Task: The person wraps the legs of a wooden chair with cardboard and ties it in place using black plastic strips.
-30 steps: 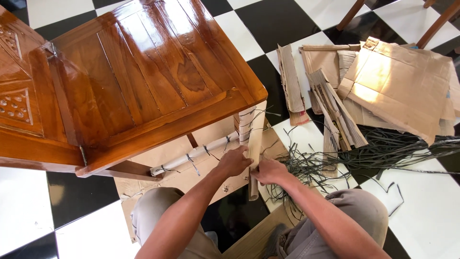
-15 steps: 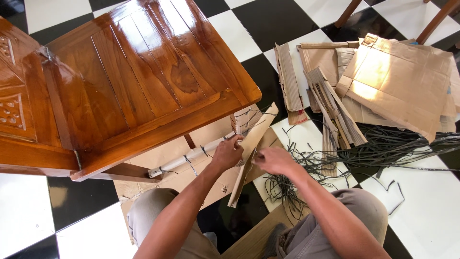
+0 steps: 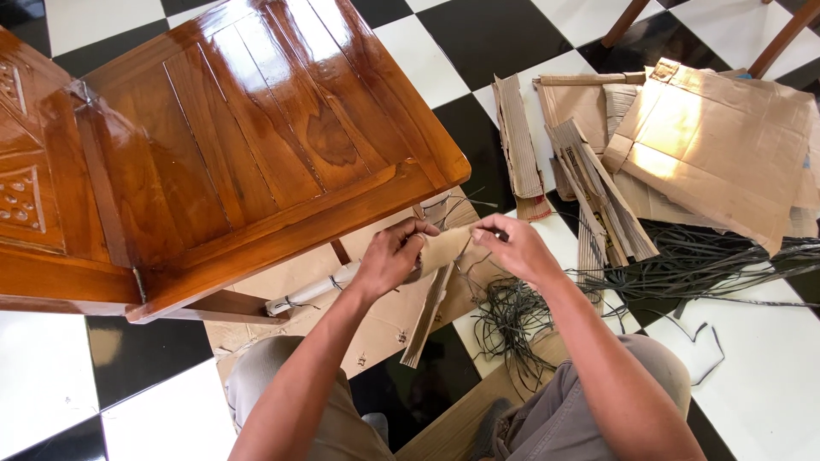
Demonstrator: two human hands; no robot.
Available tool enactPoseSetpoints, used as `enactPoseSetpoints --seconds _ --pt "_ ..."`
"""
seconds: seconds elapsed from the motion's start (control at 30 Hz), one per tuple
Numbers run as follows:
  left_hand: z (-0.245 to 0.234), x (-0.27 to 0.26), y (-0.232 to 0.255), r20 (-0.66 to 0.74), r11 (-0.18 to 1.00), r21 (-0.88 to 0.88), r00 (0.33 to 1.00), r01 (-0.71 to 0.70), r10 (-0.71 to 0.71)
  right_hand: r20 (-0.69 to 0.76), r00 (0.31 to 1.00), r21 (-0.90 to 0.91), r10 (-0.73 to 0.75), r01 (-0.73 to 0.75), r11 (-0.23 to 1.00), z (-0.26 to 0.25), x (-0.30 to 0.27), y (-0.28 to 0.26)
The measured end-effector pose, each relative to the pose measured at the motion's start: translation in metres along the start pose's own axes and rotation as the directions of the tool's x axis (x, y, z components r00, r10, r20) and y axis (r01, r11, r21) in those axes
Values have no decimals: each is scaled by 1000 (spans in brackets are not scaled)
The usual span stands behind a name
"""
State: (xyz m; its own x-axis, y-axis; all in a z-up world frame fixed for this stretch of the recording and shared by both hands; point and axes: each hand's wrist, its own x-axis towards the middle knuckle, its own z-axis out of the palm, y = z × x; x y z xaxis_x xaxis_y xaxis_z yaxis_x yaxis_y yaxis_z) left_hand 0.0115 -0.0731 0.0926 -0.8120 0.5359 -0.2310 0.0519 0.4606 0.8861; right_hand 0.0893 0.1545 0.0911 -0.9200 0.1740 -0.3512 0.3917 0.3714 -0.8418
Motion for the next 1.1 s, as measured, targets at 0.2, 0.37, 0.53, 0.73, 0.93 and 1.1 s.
enactPoseSetpoints --seconds 0.2,0.37,0.53,0.73,0.93,1.1 --pt "-15 -11 12 59 972 -167 982 -166 178 191 953 -55 -236 250 967 2 -3 -24" --pt "-19 -15 16 62 931 -231 950 -283 304 347 893 -68 -288 330 942 26 13 10" --pt "-25 -15 14 26 900 -295 939 -320 343 351 892 -4 -284 304 953 43 18 26" --pt "-35 -25 11 -84 904 -272 944 -330 320 335 893 116 -300 277 954 49 23 21" --pt "-61 -54 21 -180 870 -411 960 -273 216 223 931 491 -289 149 858 60 13 -3" --pt "-74 -79 11 -238 874 -414 957 -255 167 171 933 643 -317 138 753 81 16 -4"
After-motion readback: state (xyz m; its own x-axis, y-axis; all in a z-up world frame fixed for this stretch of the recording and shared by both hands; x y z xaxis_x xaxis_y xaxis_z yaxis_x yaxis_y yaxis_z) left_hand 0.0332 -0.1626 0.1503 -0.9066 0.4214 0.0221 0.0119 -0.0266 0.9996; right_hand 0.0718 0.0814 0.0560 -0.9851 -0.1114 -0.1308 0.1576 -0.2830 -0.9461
